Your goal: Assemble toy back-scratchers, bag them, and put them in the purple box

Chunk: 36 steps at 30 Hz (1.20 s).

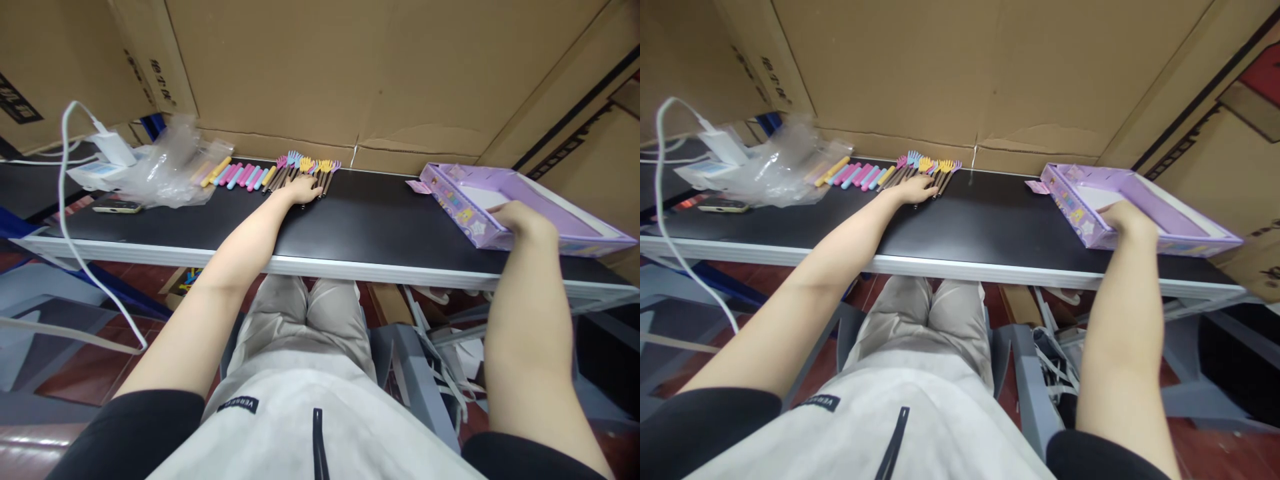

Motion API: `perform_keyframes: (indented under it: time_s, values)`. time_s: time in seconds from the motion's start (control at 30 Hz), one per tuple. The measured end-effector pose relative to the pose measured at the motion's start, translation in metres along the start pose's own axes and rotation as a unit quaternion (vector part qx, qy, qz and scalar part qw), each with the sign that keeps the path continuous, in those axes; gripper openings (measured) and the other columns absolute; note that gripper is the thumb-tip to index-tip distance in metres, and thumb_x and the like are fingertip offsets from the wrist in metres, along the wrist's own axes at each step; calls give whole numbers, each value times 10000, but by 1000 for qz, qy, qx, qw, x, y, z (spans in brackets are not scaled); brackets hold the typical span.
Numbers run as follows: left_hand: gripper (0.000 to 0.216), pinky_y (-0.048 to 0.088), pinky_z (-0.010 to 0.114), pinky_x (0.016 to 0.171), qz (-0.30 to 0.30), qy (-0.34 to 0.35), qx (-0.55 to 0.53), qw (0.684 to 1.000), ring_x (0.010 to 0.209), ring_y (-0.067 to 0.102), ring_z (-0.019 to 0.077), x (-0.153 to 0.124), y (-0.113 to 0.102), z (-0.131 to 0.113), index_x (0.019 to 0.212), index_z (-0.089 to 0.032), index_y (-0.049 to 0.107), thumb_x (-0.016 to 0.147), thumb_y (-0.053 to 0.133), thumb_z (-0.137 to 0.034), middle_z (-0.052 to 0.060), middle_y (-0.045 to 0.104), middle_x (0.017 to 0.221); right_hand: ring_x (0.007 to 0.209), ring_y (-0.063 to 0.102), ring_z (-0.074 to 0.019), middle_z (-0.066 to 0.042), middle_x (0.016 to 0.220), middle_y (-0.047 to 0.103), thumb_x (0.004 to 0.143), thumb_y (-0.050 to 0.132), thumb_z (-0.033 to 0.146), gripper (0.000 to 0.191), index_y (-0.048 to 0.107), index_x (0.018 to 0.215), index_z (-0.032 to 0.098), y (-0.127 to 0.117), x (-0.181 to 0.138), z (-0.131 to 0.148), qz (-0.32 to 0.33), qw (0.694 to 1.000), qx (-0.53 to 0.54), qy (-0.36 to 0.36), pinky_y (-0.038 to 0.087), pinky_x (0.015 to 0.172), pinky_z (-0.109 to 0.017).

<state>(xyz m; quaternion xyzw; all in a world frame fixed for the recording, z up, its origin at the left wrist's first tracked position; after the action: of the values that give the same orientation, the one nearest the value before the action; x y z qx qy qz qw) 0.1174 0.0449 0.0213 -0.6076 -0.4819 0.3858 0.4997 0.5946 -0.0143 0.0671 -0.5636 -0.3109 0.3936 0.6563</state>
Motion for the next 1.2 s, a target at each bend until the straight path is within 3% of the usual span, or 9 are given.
perform_keyframes:
  time_s: [0.1,0.17,0.33,0.57,0.73,0.87,0.93,1.07,1.2]
  values:
    - [606,257,599,1419,2,0,2,1000,1689,425,329,0,0,0,1662,-69,544,1168,385,-383,200,487,1791,1436,702,-336,-264,1504,725,1025,652,90,485,782,1492,85,-10,-5,2,-51,998,44,11,529,1159,-379]
    - [598,259,592,1419,2,-3,4,1000,1688,427,322,0,0,0,1659,-85,550,1168,389,-386,195,492,1789,1513,648,-301,-290,1521,700,1028,581,55,502,771,1493,51,-25,-15,7,-129,988,86,7,484,1234,-331]
    - [588,255,555,1425,2,-4,6,1000,1700,411,299,1,0,0,1647,-101,567,1165,396,-391,187,484,1797,1458,701,-289,-270,1430,762,1060,610,99,418,825,1415,56,-64,-56,57,-283,946,142,-72,484,1274,-333]
    - [585,262,577,1421,2,-3,8,1000,1691,425,316,0,0,0,1642,-120,577,1174,376,-408,181,493,1791,1319,785,-283,-216,1350,818,1075,615,101,375,830,1376,35,-87,-97,183,-291,913,171,-229,573,1175,-356]
    - [605,257,619,1417,1,2,-3,1000,1685,432,324,1,1,0,1653,-104,559,1171,377,-421,185,486,1797,1428,718,-301,-209,1474,765,1119,486,90,432,787,1424,34,-37,-86,232,-248,920,171,-252,515,1271,-402]
    - [612,243,628,1420,-2,5,0,1000,1704,401,319,1,3,0,1657,-105,552,1166,355,-413,188,464,1811,1629,530,-385,-202,1719,569,1075,654,195,546,655,1617,129,55,-54,255,-73,938,59,-333,447,1349,-552]
    - [614,236,620,1423,-8,2,0,1000,1716,380,310,1,3,1,1666,-122,543,1170,331,-416,181,457,1818,1667,483,-361,-203,1770,504,1091,659,251,621,570,1692,125,80,-38,248,-22,949,47,-312,417,1373,-518]
    - [617,234,638,1417,-23,-3,-11,1000,1718,380,312,1,3,1,1677,-144,531,1180,296,-422,178,438,1830,1651,514,-280,-219,1746,520,1134,586,268,614,541,1693,18,90,-32,244,32,949,62,-308,356,1392,-348]
    - [610,300,584,1399,-55,-12,-15,998,1703,412,306,0,-2,1,1689,-162,519,1187,287,-418,182,464,1814,1637,531,-272,-175,1724,559,1126,592,250,574,596,1666,56,87,-37,245,46,947,55,-314,362,1387,-344]
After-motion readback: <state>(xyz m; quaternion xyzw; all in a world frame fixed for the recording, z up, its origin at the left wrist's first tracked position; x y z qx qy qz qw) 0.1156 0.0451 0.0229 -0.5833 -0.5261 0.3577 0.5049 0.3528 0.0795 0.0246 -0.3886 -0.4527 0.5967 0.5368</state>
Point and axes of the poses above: each hand's wrist, its own x-axis towards the middle knuckle, its own y-axis out of the palm, z = x × y, the point moved 9 cm from there along x, towards the middle knuckle
